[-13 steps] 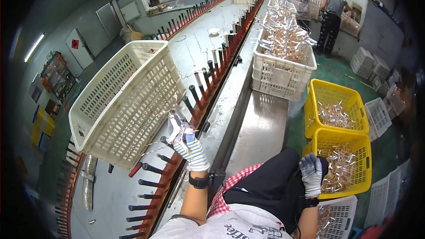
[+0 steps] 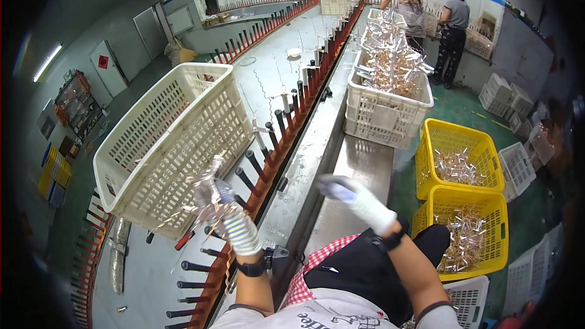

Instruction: Sorting and organizing small manufactured plastic components into baskets and bins in a factory setting.

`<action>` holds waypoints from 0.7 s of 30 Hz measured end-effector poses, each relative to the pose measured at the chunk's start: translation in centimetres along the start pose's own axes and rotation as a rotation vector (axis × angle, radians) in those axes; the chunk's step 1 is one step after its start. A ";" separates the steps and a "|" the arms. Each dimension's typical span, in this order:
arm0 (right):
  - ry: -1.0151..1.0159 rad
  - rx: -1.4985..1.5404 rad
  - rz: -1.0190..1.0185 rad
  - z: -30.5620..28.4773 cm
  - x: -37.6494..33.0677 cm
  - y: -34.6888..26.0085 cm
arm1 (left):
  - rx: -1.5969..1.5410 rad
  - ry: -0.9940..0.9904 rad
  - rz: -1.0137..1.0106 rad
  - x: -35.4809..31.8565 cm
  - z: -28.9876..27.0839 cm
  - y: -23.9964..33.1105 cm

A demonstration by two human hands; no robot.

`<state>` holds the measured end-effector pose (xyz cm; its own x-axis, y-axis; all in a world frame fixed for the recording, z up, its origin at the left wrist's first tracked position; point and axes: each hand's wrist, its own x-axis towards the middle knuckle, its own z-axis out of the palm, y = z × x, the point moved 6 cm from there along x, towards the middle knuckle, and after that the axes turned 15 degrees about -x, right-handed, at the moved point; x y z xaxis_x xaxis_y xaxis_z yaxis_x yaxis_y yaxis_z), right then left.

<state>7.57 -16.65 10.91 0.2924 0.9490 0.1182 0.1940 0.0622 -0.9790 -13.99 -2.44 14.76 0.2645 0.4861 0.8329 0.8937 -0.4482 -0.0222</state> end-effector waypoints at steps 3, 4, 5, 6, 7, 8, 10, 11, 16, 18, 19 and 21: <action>0.056 -0.104 -0.189 5.2 7.8 -1.2 | -0.026 0.216 -0.074 1.7 -4.9 -0.9; 0.136 -0.156 -0.241 6.6 9.9 -1.3 | -0.038 0.294 -0.100 2.6 -6.5 -0.9; 0.219 -0.206 -0.287 8.0 11.8 -1.0 | -1.023 0.269 -0.200 4.3 -7.3 -1.0; 0.192 -0.098 -0.252 10.7 14.0 -0.1 | -1.596 0.285 -0.523 4.8 -7.4 -2.1; 0.176 -0.005 -0.208 12.3 15.6 0.8 | -2.177 0.265 -0.872 4.8 -6.3 -1.6; 0.146 0.010 -0.131 13.2 16.6 1.1 | -2.339 0.255 -0.841 5.2 -6.9 -1.5; 0.255 0.071 -0.085 12.7 18.0 2.9 | -2.579 0.191 -0.833 5.5 -6.8 -0.5; 0.192 0.277 -0.136 14.9 17.2 -0.4 | -2.587 0.180 -0.826 5.3 -7.1 -2.2; 0.516 0.081 -0.082 8.2 15.0 -3.2 | -2.525 0.257 -1.003 5.4 -6.5 -1.4; 0.635 -0.101 -0.125 6.7 16.3 -1.3 | -2.648 0.098 -0.861 5.9 -5.7 -0.4; 0.634 -0.344 -0.038 6.2 16.0 -0.6 | -2.634 0.079 -0.902 5.6 -5.2 -0.1; 0.576 -0.384 -0.044 6.4 17.6 1.5 | -2.639 0.056 -0.936 5.4 -4.8 0.9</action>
<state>7.05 2.11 10.46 0.7065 0.6263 0.3295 0.5034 -0.1175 -0.8560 -13.44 -3.79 21.91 0.2937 0.9007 0.3202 -0.9406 0.2125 0.2648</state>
